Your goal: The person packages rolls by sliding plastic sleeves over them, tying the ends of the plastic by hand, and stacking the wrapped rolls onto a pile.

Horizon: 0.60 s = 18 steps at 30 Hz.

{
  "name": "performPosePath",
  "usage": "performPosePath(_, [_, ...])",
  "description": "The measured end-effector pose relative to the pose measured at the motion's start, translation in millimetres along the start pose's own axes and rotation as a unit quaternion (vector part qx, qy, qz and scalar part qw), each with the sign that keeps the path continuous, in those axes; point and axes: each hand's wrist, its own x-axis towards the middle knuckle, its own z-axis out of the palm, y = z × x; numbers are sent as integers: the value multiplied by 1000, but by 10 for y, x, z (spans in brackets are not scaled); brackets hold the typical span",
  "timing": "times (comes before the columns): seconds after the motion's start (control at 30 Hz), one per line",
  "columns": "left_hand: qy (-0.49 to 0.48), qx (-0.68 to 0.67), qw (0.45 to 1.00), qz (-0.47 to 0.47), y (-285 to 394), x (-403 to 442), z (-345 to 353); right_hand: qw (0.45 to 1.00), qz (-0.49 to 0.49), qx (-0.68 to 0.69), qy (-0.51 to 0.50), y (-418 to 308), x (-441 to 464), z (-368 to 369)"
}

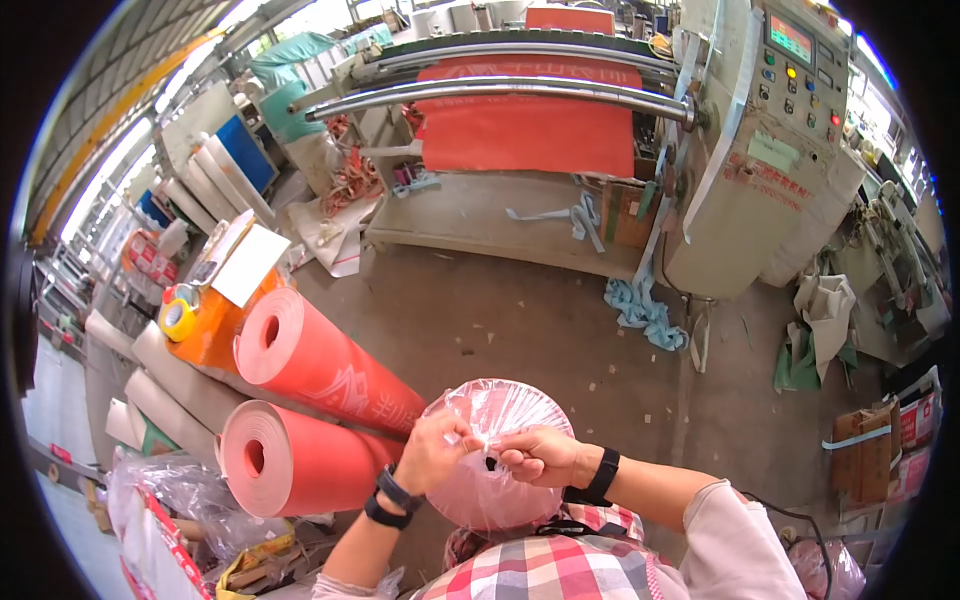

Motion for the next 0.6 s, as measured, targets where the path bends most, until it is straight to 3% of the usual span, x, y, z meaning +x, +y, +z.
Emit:
performPosePath(0.1, [123, 59, 987, 86, 270, -187, 126, 994, 3, 77, -83, 40, 35, -97])
performPosePath(0.13, [123, 58, 987, 83, 314, -195, 144, 993, 7, 78, -83, 32, 40, -75])
performPosePath(0.2, [172, 194, 959, 116, 363, -201, 160, 999, -6, 40, -14, -16, 41, 7])
performPosePath(0.27, [173, 203, 956, 126, 334, -130, 106, 1000, -4, 21, -16, -98, 47, 53])
performPosePath(0.37, [75, 216, 954, 193, 266, -77, -33, 998, 9, -58, 20, -164, 57, 71])
performPosePath(0.6, [100, 112, 982, 115, 165, -91, 76, 994, -14, -91, 56, -177, 97, 96])
